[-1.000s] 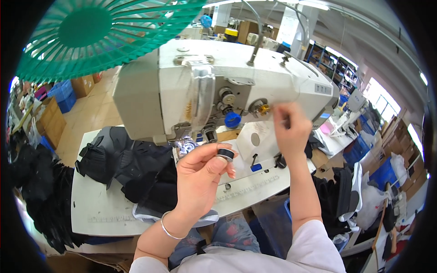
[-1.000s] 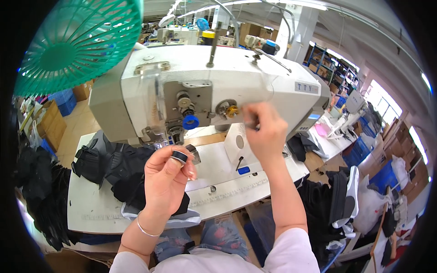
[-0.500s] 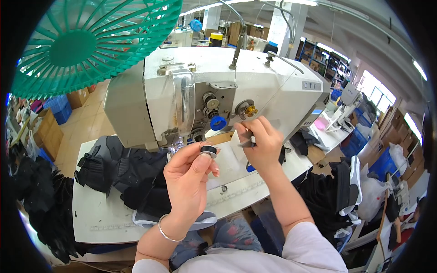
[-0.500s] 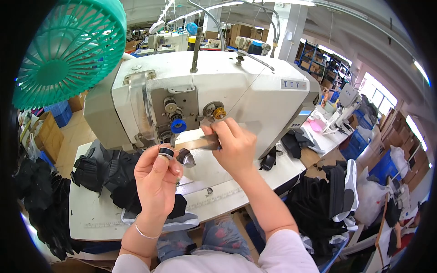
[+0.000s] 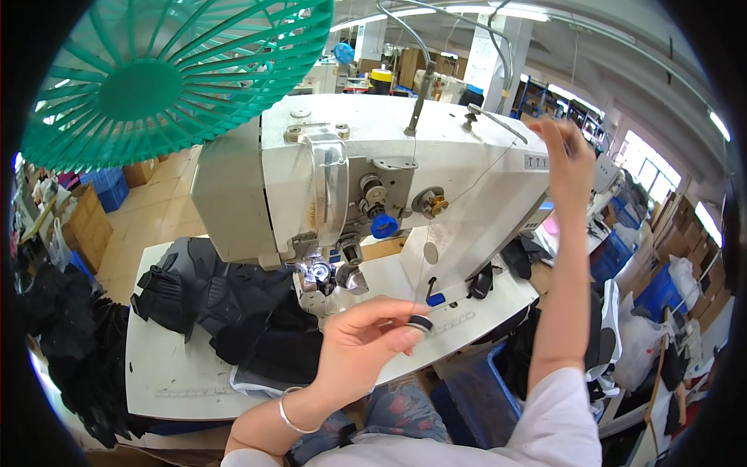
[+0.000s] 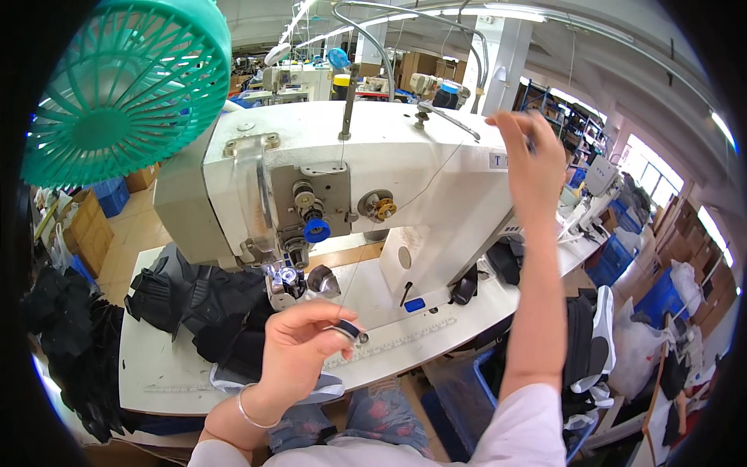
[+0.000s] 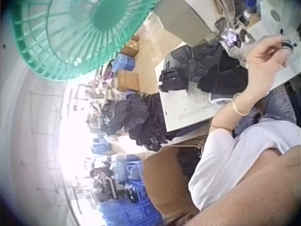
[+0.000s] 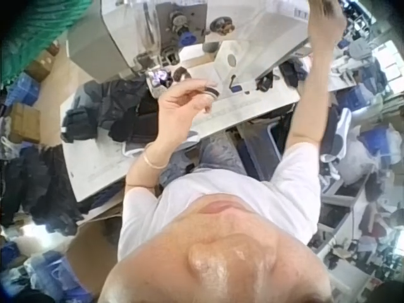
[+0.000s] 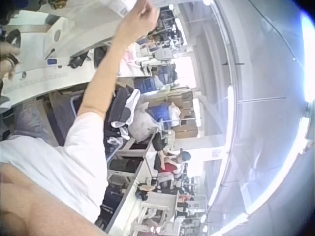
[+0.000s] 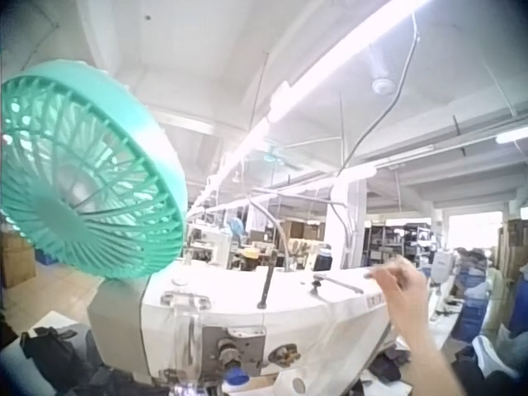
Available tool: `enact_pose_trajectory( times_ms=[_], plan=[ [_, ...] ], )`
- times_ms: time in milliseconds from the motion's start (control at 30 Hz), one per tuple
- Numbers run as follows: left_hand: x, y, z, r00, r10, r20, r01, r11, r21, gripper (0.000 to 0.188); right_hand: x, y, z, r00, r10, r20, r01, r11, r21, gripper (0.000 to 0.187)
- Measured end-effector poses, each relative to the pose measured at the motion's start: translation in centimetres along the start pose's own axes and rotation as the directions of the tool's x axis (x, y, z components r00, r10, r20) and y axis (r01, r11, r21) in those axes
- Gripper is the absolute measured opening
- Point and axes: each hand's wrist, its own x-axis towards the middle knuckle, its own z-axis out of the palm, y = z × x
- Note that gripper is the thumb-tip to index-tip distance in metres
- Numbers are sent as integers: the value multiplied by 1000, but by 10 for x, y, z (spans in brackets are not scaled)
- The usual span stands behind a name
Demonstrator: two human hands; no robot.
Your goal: Stitching protective motorcycle gear components using a heavy-duty sewing machine, including changing thread and trimming excess material.
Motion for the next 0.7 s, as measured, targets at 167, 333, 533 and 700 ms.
enact_pose_trajectory(
  times_ms=[167,333,533,700],
  plan=[
    [7,-13,14,996,-59,70,65,995,-78,33,56,-47,26,730,283,622,-506,835,214,30],
    [4,-23,6,997,-65,43,68,994,-84,22,43,3,-10,947,303,103,-296,708,641,35],
    [3,-25,12,993,-74,91,85,988,-126,12,-114,-3,-11,890,398,223,-407,913,-6,20],
    [1,-27,11,996,-19,82,33,983,-181,13,-147,-65,31,904,160,397,-224,967,119,33]
  ],
)
